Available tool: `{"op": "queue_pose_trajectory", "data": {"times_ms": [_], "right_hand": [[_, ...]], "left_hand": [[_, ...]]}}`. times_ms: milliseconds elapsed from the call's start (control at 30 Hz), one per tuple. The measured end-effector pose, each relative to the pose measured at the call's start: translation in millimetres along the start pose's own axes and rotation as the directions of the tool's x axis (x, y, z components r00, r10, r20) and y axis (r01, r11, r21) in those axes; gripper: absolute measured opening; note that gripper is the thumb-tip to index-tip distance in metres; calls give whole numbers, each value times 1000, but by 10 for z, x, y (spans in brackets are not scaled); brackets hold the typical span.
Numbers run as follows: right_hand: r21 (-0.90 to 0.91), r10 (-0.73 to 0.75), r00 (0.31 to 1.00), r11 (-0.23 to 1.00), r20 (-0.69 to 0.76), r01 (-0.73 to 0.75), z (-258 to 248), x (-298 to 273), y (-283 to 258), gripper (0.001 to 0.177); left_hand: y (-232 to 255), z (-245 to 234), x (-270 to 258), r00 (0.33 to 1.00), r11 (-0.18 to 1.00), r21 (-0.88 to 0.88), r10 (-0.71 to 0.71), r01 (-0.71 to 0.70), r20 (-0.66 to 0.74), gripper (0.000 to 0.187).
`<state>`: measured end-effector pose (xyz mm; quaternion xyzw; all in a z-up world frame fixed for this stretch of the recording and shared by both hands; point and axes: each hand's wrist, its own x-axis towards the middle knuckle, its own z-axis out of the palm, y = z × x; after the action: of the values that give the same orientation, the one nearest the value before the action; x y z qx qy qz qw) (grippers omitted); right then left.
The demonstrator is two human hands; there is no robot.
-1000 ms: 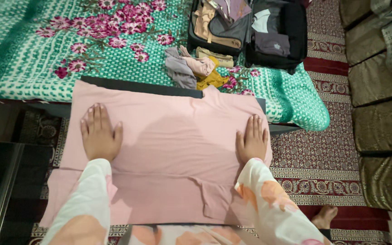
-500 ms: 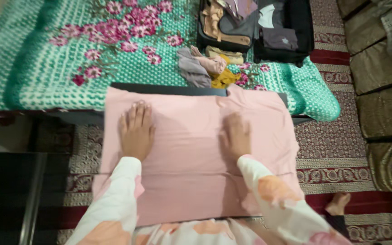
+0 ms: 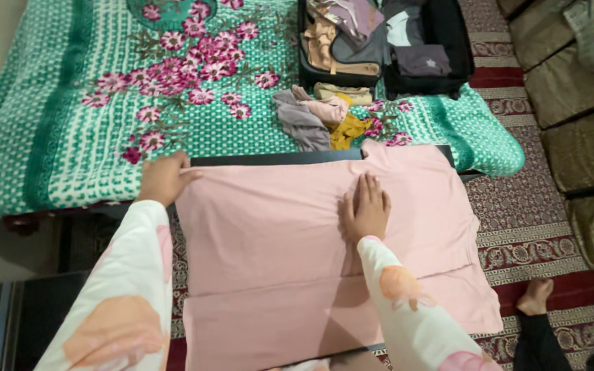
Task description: The person folds a pink shirt by hand on a black tabletop and places it into an open suitcase on a bed.
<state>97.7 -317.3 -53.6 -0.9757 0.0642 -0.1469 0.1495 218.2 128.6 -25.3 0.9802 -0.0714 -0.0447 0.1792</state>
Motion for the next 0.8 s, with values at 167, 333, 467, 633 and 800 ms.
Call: {"op": "queue_pose_trajectory", "data": {"times_ms": [167,333,467,633,800], "right_hand": [[-25,15,1000,1000,27,-15,-104,4,-143,71],[-112,53,995,993,85,-43,-18,52,-156,76],[-64,71,988,996,139,-62,59,180,-69,82],[181,-658,601,728,454,661,-340,-71,-398,72],[396,-778,484,623,400,674,-509,381,-248,79]], "left_hand": [[557,103,-398,872,992,115,7,57,-490,24],[1825,410,-934,964,996,59,84,-72,-254,50],[2087,523,-1045,959,972,219,-23,89,-284,79],[1938,608,-1069,953,927,295,-156,232,-259,90],[1885,716,-1032,910,935,212,-192,283,-367,93]]}}
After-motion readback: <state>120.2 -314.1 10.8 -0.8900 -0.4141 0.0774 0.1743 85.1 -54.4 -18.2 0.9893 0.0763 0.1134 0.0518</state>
